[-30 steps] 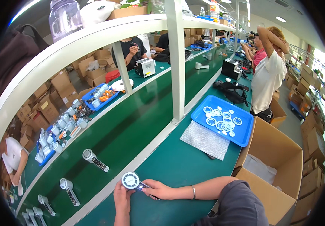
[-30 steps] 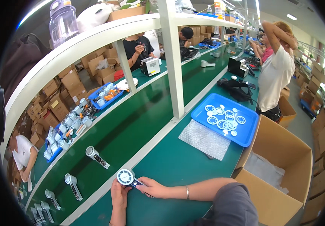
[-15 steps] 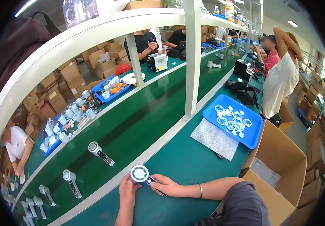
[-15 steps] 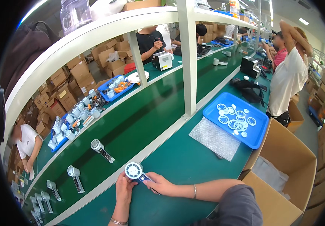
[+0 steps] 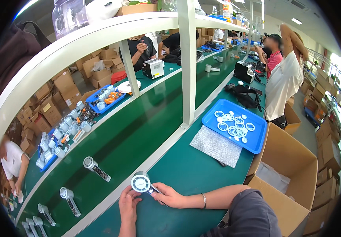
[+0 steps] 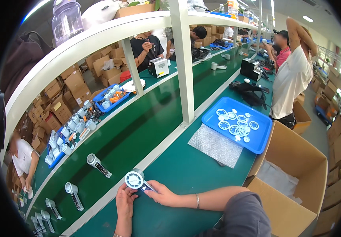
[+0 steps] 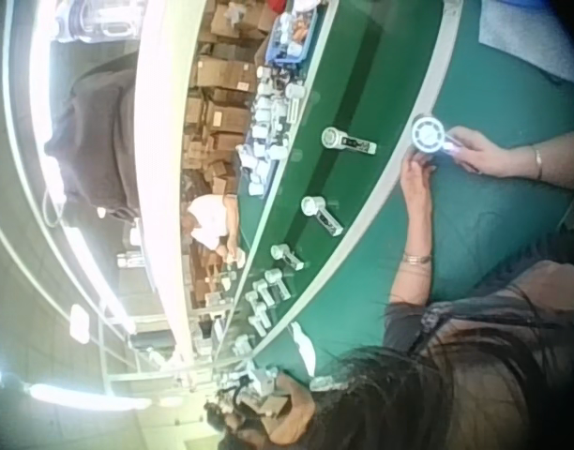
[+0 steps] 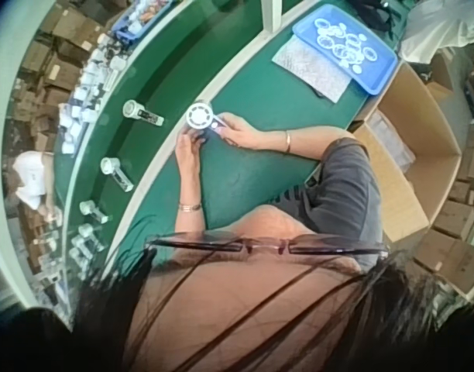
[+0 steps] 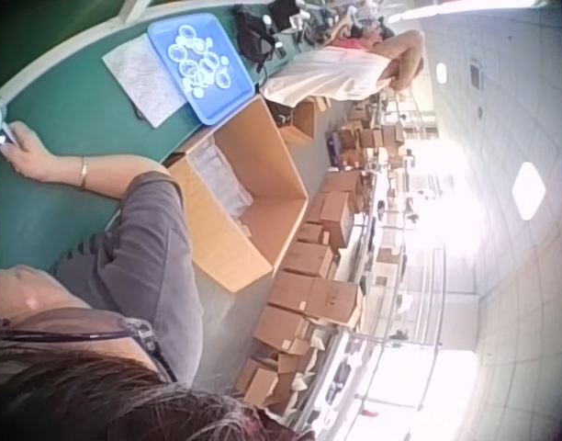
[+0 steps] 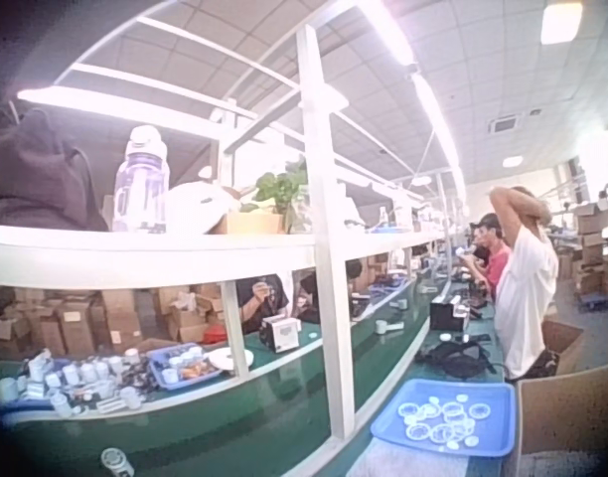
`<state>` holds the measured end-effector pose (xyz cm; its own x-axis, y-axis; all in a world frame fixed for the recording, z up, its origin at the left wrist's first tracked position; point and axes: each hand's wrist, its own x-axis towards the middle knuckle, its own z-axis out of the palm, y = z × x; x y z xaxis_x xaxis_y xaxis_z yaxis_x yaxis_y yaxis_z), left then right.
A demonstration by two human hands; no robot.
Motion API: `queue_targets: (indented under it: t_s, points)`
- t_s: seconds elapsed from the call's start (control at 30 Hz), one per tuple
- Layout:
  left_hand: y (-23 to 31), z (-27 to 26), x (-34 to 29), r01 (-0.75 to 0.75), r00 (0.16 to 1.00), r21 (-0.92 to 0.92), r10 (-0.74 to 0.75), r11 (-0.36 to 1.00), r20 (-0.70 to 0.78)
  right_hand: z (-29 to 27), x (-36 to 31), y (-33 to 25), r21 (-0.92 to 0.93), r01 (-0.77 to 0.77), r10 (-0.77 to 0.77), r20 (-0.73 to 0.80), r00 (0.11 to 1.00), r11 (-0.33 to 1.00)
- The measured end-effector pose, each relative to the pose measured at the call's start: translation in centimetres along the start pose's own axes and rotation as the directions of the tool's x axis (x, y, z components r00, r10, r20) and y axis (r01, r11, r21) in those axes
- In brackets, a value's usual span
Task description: The person assembles small handheld devices on a green factory workbench. They pick up a device body and a circular white component, align them, and press them together. The person repeats this process for multiple units, occasionally placing the assembled devices on the table or into a cardboard box.
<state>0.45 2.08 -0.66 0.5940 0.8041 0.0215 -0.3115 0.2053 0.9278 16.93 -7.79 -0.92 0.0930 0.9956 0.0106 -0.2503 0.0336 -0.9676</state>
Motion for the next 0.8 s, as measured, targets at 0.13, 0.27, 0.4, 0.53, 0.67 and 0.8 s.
queue_targets:
  t_s: [0.13, 0.27, 0.4, 0.53, 0.67, 0.8]
  points:
    - [0.3, 0.3, -0.1, -0.002, 1.000, -0.005, 0.002, 1.000, 0.004, 0.1, -0.2, -0.9, -0.107, 0.065, -0.069, -0.033, 0.997, 0.992]
    - [0.3, 0.2, 0.0, 0.003, 1.000, -0.013, -0.002, 1.000, 0.009, -0.1, -0.2, -1.0, -0.103, 0.093, -0.097, -0.041, 0.994, 0.990]
    - [0.2, 0.1, -0.1, 0.000, 1.000, -0.014, 0.000, 1.000, 0.001, -0.1, -0.2, -1.2, -0.073, 0.082, -0.085, -0.037, 0.996, 0.994]
    - [0.3, 0.1, -0.1, 0.002, 1.000, -0.008, -0.002, 1.000, 0.006, -0.2, -0.1, -0.9, -0.078, 0.078, -0.082, -0.043, 0.996, 0.994]
    - [0.3, 0.1, -0.1, -0.005, 1.000, -0.007, 0.005, 1.000, 0.015, -0.1, -0.1, -1.1, -0.087, 0.105, -0.110, -0.052, 0.993, 0.991]
    - [0.5, 0.2, -0.2, -0.009, 1.000, -0.006, 0.009, 1.000, 0.013, -0.1, -0.1, -1.2, -0.087, 0.092, -0.097, -0.062, 0.993, 0.992]
